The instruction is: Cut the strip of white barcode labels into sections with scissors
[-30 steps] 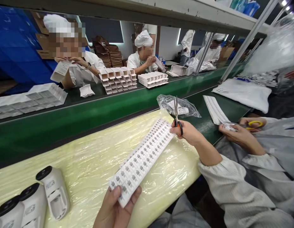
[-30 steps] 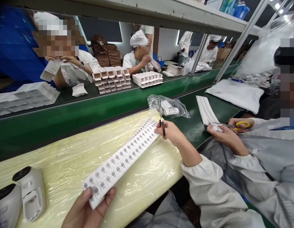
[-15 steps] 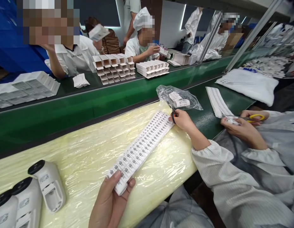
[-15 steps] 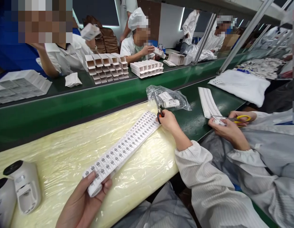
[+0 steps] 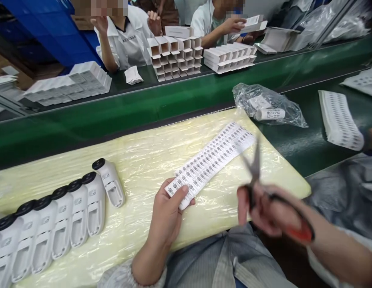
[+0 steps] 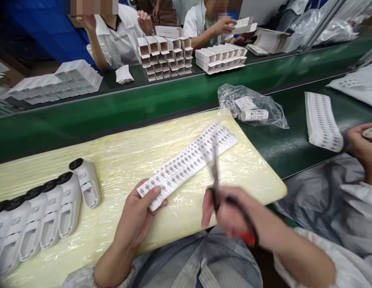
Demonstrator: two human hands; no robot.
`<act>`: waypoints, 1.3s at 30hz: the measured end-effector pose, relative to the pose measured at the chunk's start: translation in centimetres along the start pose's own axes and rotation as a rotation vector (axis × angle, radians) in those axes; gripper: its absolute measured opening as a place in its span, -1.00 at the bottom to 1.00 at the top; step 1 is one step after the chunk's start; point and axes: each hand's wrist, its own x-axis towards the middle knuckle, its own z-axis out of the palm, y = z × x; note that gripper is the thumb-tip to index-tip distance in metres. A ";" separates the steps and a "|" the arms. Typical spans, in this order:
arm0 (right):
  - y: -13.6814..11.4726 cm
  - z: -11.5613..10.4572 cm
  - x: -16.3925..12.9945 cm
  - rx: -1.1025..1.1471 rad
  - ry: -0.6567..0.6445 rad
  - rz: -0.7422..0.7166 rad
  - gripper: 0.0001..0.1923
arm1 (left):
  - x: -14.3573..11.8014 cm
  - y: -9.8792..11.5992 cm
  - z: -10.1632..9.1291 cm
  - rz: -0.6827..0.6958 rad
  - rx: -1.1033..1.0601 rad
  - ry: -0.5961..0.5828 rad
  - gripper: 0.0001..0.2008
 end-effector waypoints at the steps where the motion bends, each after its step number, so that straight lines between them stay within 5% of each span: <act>1: 0.6 1.3 -1.2 0.042 -0.159 0.068 -0.39 | 0.0 -0.1 0.0 0.003 0.005 -0.006 -0.48; 3: 2.1 3.5 -2.5 0.132 -0.377 0.221 -0.30 | 0.1 -0.2 -0.1 0.009 0.016 -0.021 -0.47; 5: 3.2 5.0 -2.6 0.189 -0.463 0.314 -0.24 | 0.1 -0.3 -0.2 0.018 0.030 -0.040 -0.46; 15: 3.2 6.8 -0.2 0.187 -0.375 0.324 -0.28 | -0.2 -0.3 -0.1 0.048 0.076 -0.113 -0.48; 39: 4.0 6.2 0.1 0.189 -0.373 0.386 -0.40 | -0.4 -0.4 -0.2 -0.028 0.051 -0.118 -0.44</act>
